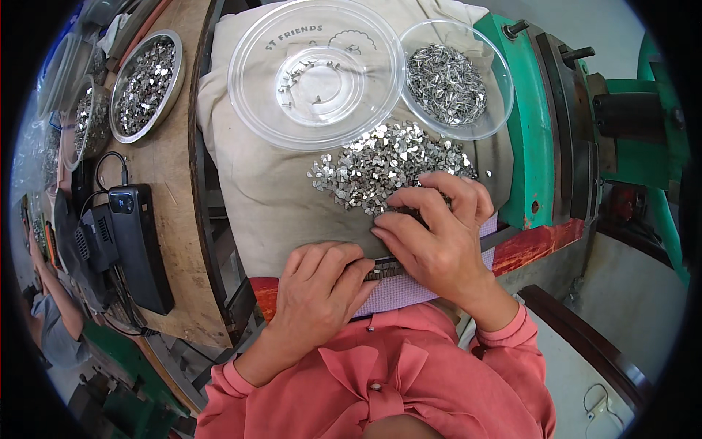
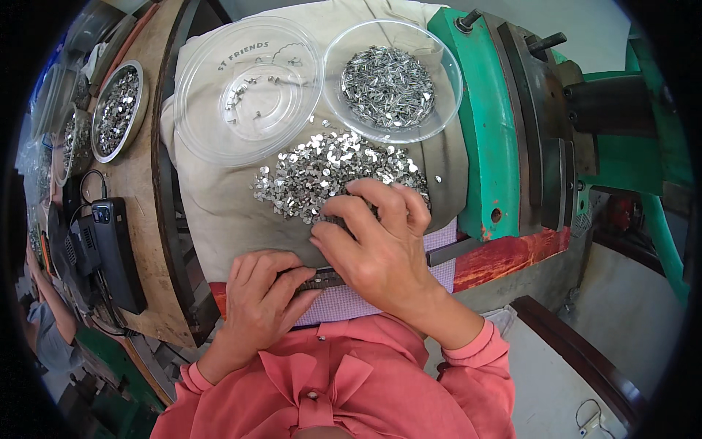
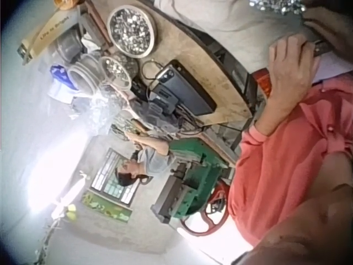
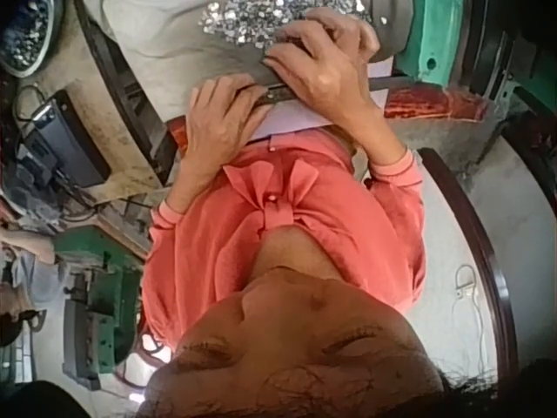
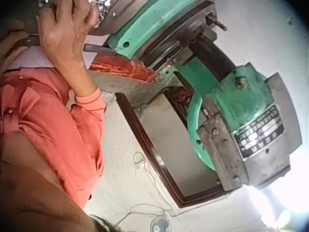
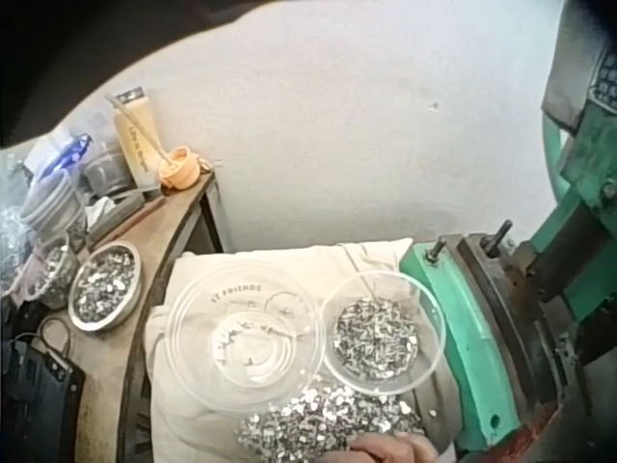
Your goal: The person assembles metal clips onto a metal strip by hand, then uses an industrial press machine to secure them.
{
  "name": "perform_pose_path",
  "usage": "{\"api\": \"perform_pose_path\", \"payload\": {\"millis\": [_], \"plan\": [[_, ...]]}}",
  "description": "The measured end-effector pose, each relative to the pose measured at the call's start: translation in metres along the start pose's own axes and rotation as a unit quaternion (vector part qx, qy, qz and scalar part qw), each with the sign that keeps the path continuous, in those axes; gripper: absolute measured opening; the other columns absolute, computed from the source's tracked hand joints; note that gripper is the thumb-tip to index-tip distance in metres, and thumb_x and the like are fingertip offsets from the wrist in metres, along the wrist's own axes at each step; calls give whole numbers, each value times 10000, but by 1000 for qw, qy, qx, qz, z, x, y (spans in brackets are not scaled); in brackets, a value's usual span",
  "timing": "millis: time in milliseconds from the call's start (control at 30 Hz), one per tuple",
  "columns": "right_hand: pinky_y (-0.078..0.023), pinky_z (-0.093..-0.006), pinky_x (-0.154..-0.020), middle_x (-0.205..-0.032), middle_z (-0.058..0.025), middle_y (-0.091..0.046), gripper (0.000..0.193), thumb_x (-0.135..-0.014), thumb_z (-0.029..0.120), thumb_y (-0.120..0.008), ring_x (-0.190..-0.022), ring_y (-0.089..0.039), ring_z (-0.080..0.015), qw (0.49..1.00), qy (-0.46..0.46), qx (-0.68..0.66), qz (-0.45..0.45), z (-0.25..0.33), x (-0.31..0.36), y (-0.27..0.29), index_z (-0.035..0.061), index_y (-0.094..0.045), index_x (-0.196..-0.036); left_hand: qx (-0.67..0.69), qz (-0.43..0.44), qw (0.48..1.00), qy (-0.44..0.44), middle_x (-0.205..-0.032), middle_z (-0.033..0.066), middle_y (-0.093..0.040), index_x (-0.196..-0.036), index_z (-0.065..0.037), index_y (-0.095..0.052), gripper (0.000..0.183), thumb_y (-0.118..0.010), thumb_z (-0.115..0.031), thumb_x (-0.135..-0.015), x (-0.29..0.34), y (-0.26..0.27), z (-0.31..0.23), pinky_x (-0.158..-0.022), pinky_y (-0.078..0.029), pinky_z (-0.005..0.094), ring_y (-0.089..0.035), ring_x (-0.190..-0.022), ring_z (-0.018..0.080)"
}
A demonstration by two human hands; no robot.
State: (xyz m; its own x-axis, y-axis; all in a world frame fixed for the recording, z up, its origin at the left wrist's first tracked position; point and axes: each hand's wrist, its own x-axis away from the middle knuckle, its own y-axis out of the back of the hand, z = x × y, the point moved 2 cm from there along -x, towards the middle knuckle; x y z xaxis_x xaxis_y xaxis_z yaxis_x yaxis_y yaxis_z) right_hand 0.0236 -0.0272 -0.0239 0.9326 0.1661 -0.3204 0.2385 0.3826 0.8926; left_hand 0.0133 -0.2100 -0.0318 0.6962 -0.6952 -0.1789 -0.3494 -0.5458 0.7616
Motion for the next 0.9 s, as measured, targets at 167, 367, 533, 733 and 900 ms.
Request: {"api": "perform_pose_path", "payload": {"millis": [167, 367, 533, 733, 900], "plan": [[-289, -437, -975, -1059, 62, -656, 165, -666, 191, -821, -1156, -509, -257, 997, 23, -46, 52, -2, -12, 3, 190, -750, -815, 46, -17, 998, 29, -1012, 42, -604, -986, -91, -666, 335, -827, -159, -701, 1, 1, 1, -783, -422, 385, -585, -910, 254], [-283, -437, -972, -1079, 61, -656, 155, -665, 186, -818, -1162, -501, -257, 997, 29, -39, 55, -1, -14, 0, 176, -731, -792, 53, -34, 998, 13, -976, 37, -617, -935, -92, -662, 278, -820, -134, -710, -2, -3, 0, -773, -421, 383, -590, -882, 254], [-281, -448, -983, -1029, 63, -651, 165, -674, 202, -802, -1135, -514, -241, 999, 14, -50, 15, -3, -5, 14, 169, -681, -782, 44, -41, 998, 7, -954, 32, -625, -896, -88, -666, 240, -813, -123, -710, -2, -5, -1, -775, -424, 382, -599, -877, 253], [-269, -444, -990, -1005, 74, -664, 165, -679, 222, -822, -1125, -512, -229, 997, -29, -57, 32, 0, 31, 28, 179, -707, -789, 39, -42, 998, 9, -949, 30, -625, -894, -95, -671, 233, -810, -135, -712, -4, -6, -3, -784, -424, 377, -603, -878, 249], [-246, -447, -1016, -984, 97, -653, 161, -692, 232, -826, -1125, -517, -205, 998, -46, -39, 34, 4, 43, 20, 196, -727, -814, 24, -33, 999, 3, -942, 25, -622, -900, -97, -677, 223, -803, -141, -722, -11, -7, -8, -788, -422, 376, -602, -870, 236]]}}
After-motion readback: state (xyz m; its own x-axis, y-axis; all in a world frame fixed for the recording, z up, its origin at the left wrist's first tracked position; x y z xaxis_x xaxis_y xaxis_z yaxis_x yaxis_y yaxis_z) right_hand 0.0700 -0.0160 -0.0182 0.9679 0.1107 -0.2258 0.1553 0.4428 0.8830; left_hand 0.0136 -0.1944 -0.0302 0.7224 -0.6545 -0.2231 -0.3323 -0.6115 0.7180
